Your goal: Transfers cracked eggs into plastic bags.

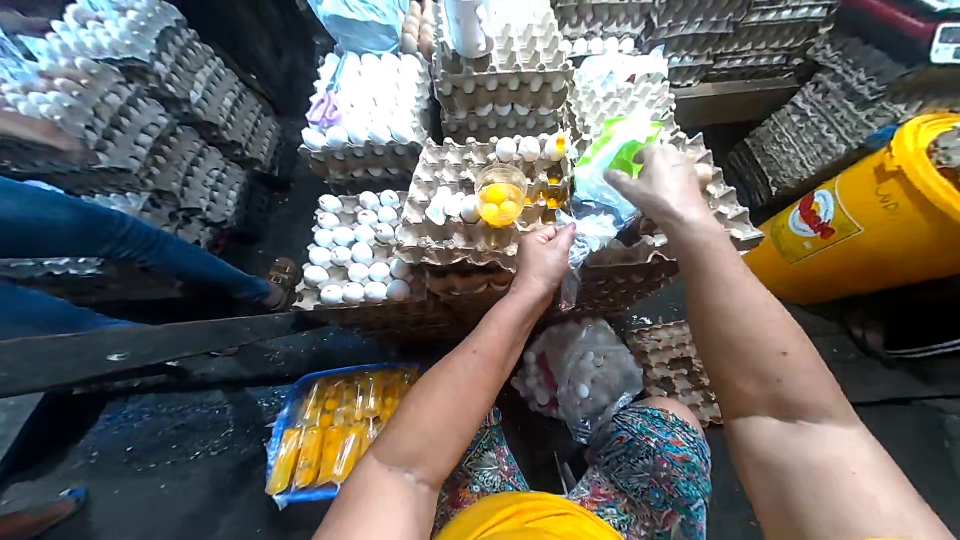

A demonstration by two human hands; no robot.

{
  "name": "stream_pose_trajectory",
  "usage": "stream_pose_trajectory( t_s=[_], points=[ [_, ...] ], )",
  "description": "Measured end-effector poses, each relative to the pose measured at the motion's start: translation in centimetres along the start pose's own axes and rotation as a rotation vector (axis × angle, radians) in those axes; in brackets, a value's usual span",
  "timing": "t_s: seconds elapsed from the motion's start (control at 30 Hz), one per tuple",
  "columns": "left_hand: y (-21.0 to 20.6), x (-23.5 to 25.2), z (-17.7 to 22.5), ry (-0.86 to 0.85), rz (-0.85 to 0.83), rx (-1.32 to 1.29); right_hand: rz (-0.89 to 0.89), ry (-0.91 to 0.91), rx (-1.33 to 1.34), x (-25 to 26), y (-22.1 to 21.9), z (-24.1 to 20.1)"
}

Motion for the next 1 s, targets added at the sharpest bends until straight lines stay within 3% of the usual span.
stream_pose_trajectory(
  t_s=[0.07, 0.17, 0.33, 0.47, 0.53, 0.67, 0.8, 1.0],
  points=[
    [-0.7, 0.3, 0.0, 0.059, -0.002, -0.007, -0.073, -0.015, -0.165, 1.5, -1.5, 0.2],
    [-1.6, 1.2, 0.0, 0.125, -0.015, -0.010, -0.055, 0.025, -0.092, 3.2, -1.1, 1.2],
    [-4.1, 4.3, 0.0, 0.139, -0.045, 0.053, 0.185, 0.129, 0.183, 2.7, 4.9, 2.3],
    [-6.2, 6.8, 0.6, 0.126, -0.109, 0.139, 0.441, 0.435, 0.058, -1.7, 8.1, 0.1],
    [-6.8, 8.1, -0.3, 0.109, -0.153, 0.177, 0.360, 0.434, -0.071, -3.3, 6.7, -0.7],
    [-7.1, 8.1, -0.4, 0.233, -0.219, 0.391, -0.032, 0.222, -0.294, -2.5, 0.5, 2.0],
    [-5.6, 6.1, 0.1, 0.163, -0.331, 0.309, -0.037, 0.219, -0.324, -2.1, -0.2, 2.6],
    [-2.1, 1.0, -0.4, 0.071, -0.349, 0.228, -0.075, 0.171, -0.268, -1.6, 1.3, 1.7]
  ],
)
Point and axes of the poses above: each hand's wrist, its own x-axis towards the middle knuckle, its own y-axis out of the back of the hand, z = x × y, the point moved 5 cm from there along x, towards the middle knuckle, and after that the axes turned 2 degrees about -z, right-handed, at the moved point
